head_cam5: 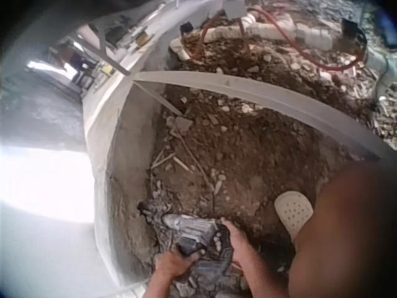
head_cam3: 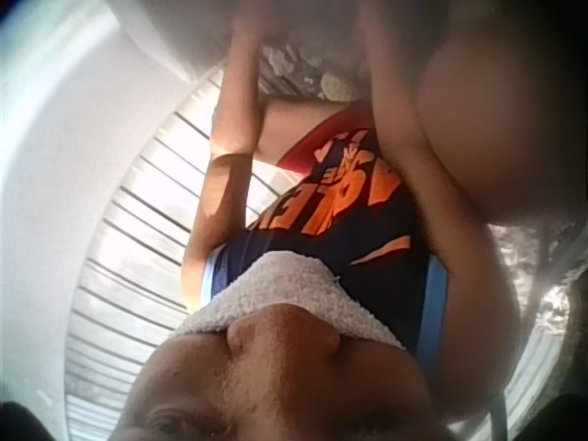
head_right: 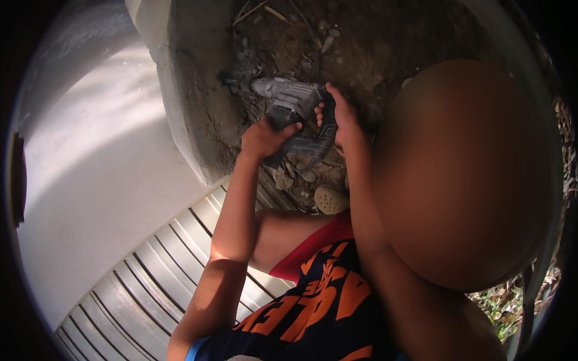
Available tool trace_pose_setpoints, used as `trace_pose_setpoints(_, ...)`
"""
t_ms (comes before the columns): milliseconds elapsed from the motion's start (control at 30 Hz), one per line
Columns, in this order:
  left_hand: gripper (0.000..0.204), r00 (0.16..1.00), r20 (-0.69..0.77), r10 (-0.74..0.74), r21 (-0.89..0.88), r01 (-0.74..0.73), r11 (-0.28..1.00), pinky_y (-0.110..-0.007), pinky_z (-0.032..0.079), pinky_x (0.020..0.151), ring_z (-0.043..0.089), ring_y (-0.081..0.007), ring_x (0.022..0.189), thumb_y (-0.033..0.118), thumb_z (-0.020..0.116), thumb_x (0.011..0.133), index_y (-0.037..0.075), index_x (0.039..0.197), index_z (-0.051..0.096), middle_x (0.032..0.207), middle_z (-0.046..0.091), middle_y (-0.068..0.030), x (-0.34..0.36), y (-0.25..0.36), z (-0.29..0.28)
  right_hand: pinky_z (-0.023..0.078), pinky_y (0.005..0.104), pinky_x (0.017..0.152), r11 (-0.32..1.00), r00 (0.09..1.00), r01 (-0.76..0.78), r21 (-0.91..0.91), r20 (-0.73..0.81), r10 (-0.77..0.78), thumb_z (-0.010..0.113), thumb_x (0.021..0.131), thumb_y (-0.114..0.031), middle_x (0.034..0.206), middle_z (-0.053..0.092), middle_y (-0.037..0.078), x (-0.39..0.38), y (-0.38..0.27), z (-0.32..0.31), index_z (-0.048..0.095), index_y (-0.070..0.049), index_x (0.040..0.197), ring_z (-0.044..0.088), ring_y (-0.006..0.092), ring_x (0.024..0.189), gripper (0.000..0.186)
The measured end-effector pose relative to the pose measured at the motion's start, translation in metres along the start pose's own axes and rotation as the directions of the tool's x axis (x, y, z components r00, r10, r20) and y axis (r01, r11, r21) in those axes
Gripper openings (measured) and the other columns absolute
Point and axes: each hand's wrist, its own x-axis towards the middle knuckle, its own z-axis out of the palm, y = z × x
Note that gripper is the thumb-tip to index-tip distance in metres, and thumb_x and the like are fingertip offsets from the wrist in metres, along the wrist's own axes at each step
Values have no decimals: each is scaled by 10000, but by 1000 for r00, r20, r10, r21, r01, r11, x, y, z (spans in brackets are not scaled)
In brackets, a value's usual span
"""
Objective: The person uses a rotary hammer drill to break and remove sections of a concrete wall or beam. They repeatedly drill into the concrete, clear debris by hand, and reposition the tool to continue breaking the structure.
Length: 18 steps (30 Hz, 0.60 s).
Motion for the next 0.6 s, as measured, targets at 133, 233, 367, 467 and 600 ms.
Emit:
trace_pose_setpoints(133,1215,999,-46,-8,-159,0,987,-461,553,1012,720,-435,1164,916,635,750,-163,1307,589,1154,732,-341,-12,12,-12,523,301,515,978,998,53,-200,30,-48,829,890,-518,826,636,51,-22,-41,29,669,-101,1080,624,146,595,485)
trace_pose_setpoints(233,1213,997,-81,-11,-250,-9,968,-458,549,1017,718,-447,1160,906,634,761,-178,1304,585,1146,725,-358,-22,26,-13,523,298,508,950,994,103,-295,58,-90,829,888,-521,828,642,42,-34,-66,34,679,-110,1088,621,141,588,481)
trace_pose_setpoints(367,1212,995,-98,6,-355,-41,934,-461,541,1024,712,-460,1164,901,640,759,-183,1298,590,1136,719,-371,-21,35,-17,551,343,534,909,978,208,-362,73,-195,838,873,-523,859,650,84,-44,-86,44,697,-40,1102,670,177,629,553)
trace_pose_setpoints(467,1218,994,-105,-17,-394,-26,919,-468,533,1032,707,-466,1170,910,634,752,-182,1290,597,1138,719,-374,-18,39,-17,557,348,539,882,980,200,-426,88,-180,843,869,-522,863,655,97,-44,-98,56,697,-8,1093,672,182,627,580)
trace_pose_setpoints(600,1218,996,-82,-35,-336,5,942,-472,527,1041,704,-463,1180,914,627,750,-180,1285,604,1155,717,-374,-12,31,-9,559,350,544,919,987,157,-362,44,-151,845,868,-524,864,667,109,-25,-74,39,693,12,1069,660,183,607,593)
